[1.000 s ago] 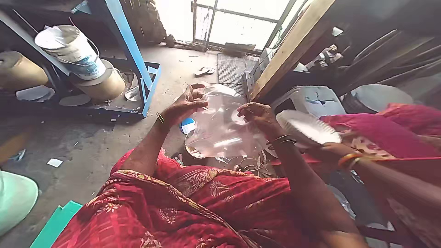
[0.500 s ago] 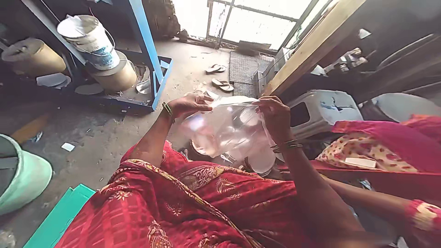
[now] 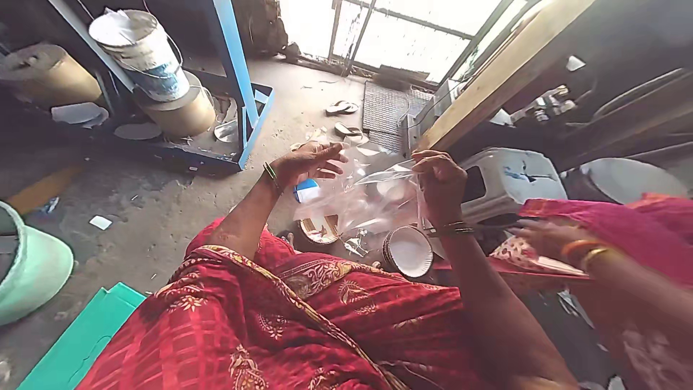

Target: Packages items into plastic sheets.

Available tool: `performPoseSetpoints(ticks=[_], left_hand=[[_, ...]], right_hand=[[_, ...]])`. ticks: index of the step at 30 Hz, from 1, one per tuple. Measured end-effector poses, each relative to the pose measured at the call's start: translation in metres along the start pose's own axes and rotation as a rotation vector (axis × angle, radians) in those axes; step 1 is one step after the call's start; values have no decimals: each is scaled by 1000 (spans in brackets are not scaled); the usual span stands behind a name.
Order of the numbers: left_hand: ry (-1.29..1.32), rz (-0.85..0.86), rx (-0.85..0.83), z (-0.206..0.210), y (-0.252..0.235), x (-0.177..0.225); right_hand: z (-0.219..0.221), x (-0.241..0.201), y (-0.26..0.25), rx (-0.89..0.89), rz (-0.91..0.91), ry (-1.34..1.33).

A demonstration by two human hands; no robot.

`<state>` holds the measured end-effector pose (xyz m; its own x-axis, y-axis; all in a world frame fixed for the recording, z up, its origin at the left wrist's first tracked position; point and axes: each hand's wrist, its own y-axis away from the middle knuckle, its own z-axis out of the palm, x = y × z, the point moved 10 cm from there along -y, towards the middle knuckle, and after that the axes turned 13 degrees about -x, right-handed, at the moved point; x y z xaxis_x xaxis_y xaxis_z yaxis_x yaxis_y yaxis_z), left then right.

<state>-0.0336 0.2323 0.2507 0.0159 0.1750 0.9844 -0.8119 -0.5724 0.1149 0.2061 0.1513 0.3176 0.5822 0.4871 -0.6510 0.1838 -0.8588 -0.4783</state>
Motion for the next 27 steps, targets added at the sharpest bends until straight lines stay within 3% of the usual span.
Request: performPoseSetpoints(ticks=[5, 15, 22, 27], left_hand=[[-75, -23, -119, 18, -5, -7], [-8, 110, 232, -23, -1, 5], [-18, 175, 486, -54, 19, 22], [-39, 201, 523, -67, 26, 24]], right_hand=[[-1, 10, -1, 30, 43, -125], [4, 30, 5, 2, 260, -364], [21, 41, 10, -204, 369, -364], [39, 52, 12, -325, 439, -429]])
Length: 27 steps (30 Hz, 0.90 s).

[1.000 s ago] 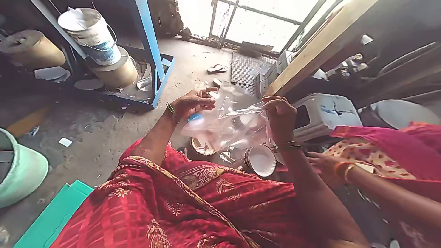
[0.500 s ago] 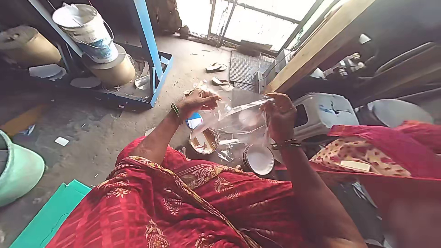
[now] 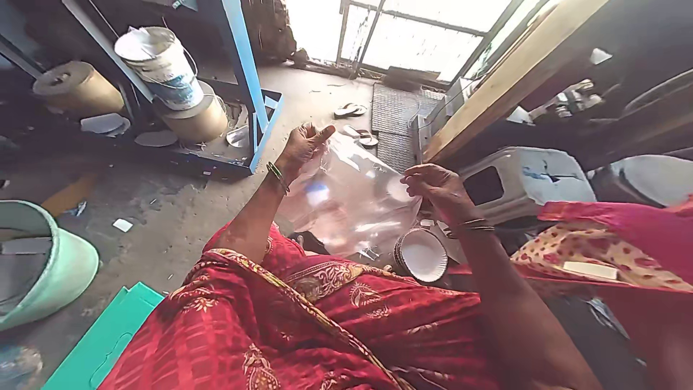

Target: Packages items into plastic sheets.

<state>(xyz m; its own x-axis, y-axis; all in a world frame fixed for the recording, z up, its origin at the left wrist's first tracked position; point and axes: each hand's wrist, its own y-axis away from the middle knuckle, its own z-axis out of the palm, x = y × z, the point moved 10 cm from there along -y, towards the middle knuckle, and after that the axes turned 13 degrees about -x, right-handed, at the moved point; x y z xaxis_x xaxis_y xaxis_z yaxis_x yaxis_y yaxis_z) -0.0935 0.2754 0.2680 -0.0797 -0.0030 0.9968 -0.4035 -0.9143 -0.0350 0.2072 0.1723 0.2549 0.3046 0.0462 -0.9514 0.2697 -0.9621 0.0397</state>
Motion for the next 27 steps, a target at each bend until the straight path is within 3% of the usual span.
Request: performPoseSetpoints(ticks=[5, 9, 13, 18, 21, 27], left_hand=[[-17, 53, 22, 10, 6, 10], [-217, 92, -55, 47, 11, 7], [-219, 160, -195, 93, 21, -1], [27, 72, -403, 115, 33, -7], [252, 38, -414, 115, 31, -10], [343, -25, -403, 110, 27, -14]], right_hand=[[8, -12, -3, 53, 16, 261], [41, -65, 2, 105, -248, 479], [80, -78, 1, -10, -246, 323], [67, -69, 5, 94, -248, 179], [54, -66, 4, 160, -305, 81], [35, -57, 7, 247, -349, 91]])
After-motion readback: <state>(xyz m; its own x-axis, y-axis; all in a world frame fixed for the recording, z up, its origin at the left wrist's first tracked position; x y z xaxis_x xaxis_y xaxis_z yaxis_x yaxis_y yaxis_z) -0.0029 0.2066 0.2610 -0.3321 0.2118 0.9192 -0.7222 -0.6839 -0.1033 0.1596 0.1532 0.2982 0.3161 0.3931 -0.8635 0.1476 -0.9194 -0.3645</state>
